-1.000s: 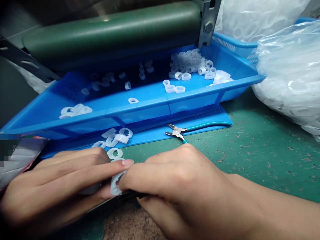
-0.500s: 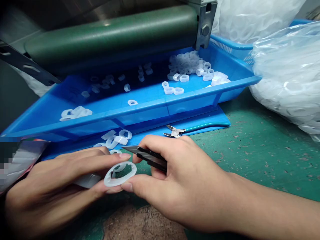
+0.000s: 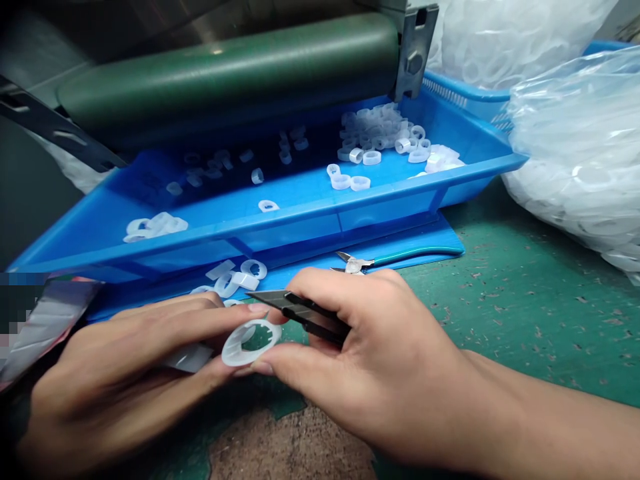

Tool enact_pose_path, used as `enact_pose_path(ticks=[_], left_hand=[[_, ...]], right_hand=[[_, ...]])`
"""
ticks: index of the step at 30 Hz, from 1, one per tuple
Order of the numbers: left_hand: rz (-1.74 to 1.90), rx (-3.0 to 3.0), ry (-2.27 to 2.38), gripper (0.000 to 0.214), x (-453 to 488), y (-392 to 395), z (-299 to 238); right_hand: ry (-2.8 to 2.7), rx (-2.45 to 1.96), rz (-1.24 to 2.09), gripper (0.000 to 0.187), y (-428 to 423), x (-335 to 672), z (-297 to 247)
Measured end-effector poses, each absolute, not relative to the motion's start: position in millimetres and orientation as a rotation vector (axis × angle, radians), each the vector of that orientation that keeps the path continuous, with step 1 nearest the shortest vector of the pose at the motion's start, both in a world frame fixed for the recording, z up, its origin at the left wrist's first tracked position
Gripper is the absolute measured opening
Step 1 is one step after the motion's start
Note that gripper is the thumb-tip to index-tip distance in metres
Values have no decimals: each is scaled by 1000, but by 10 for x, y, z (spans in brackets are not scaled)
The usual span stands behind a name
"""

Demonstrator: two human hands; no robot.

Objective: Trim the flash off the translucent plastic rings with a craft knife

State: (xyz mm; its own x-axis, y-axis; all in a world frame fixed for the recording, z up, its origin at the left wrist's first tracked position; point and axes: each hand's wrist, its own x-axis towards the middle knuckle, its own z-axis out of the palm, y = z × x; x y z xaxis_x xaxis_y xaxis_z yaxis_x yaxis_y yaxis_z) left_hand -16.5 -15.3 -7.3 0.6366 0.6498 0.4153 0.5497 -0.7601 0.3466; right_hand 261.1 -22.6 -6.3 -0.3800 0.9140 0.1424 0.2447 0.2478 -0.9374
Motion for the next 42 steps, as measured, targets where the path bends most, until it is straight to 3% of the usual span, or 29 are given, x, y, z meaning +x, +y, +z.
enact_pose_path(ticks=[6,10,13,19,27,42], left_hand=[[884,2664,965,17,-150,-131,-185],[897,2677,935,20,-133,-121,-205],[909,2683,910,21,-143,-127,-210],[886,2621,995,17,-140,-145,-210],[935,2560,1035,11,-86,-178,-171],[755,2564,893,30,-116,-96,1]], right_hand=[[-1887,-1020,993,26,-259,2635,-93],[-1914,-975,948,34,-259,2661,-97],[-1911,-969,977,31,-267,2664,-98],[-1698,-1117,1330,6,-228,2592,-33],[-1384,-1146,1965,19,-124,2577,63],[-1317,-1058,2111,25,-140,2616,-5]])
